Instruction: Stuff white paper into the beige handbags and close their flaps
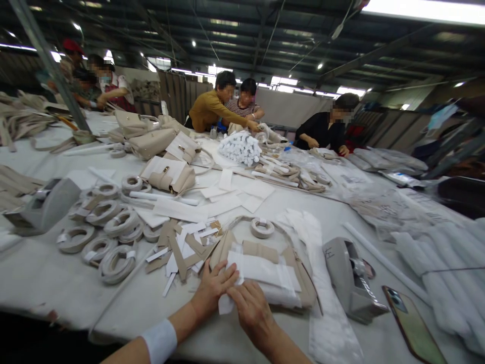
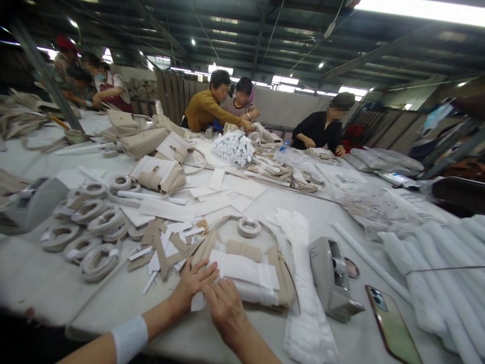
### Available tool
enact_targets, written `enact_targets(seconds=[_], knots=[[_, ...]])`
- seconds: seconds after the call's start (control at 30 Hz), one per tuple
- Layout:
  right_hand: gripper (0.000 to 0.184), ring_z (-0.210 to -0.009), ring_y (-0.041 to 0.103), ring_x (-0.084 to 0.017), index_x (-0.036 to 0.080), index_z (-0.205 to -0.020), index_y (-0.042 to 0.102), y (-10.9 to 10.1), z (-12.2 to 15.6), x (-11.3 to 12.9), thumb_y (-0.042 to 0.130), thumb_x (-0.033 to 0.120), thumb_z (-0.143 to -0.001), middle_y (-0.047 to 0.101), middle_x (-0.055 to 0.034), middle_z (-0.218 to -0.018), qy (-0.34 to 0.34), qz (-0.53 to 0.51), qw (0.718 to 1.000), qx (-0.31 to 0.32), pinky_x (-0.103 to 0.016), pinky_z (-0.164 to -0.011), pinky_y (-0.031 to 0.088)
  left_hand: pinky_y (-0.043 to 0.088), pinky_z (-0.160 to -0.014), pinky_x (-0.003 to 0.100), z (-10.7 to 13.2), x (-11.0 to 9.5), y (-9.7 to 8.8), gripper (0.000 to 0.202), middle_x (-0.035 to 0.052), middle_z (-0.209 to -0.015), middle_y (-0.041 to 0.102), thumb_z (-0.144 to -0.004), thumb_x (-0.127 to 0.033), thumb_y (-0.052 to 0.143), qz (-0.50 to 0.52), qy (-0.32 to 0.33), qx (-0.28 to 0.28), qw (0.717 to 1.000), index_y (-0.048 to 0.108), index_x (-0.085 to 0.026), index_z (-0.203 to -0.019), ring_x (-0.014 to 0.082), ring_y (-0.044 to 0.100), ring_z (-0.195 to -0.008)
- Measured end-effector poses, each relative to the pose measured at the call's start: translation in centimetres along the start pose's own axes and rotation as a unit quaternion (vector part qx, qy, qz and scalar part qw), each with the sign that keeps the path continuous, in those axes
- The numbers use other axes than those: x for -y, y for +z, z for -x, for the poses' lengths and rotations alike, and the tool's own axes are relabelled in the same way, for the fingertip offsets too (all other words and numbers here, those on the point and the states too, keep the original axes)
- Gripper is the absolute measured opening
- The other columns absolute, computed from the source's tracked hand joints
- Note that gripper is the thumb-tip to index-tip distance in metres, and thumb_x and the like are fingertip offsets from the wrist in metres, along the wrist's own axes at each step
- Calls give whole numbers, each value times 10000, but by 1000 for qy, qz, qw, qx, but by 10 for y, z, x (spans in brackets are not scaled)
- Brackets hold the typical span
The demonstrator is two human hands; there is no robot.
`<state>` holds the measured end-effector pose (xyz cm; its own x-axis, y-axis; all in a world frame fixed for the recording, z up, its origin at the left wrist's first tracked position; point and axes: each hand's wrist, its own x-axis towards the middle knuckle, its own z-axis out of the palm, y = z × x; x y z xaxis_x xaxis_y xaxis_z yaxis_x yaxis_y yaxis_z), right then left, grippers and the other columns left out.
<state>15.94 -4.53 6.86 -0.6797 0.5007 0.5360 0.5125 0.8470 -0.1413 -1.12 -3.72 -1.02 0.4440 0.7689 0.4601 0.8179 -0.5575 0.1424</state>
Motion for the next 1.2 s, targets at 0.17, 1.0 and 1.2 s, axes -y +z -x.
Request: enact_targets(seconds=[0.17, 1.0, 1.2], knots=[[219, -831, 558, -167, 197, -931, 615, -6, -21, -15, 400, 166, -957, 664, -39, -839, -6, -54, 999, 6, -338, -784, 378, 48, -1081, 584, 1, 3, 0, 460, 36, -1352, 534, -850, -192, 512, 21, -1, 9, 1000, 503, -297, -1298, 300, 421, -1251], [679, -869, 592, -231, 161, -1190, 551, -3, -19, -59, 787, 373, -590, 652, -68, -943, 308, -209, 923, 102, -373, -812, 445, 175, -1075, 606, -27, -29, -21, 273, 24, -1057, 696, -951, -196, 391, 197, -217, -72, 953, 657, -249, -983, 245, 549, -1108], [182, -741, 592, -191, 197, -711, 660, 4, -26, -56, 517, 247, -813, 668, -26, -745, 319, -205, 915, 141, -304, -698, 403, 188, -1085, 596, -25, -24, -22, 309, 36, -1140, 674, -960, -211, 367, 198, -212, -61, 955, 627, -260, -1120, 234, 561, -1104]])
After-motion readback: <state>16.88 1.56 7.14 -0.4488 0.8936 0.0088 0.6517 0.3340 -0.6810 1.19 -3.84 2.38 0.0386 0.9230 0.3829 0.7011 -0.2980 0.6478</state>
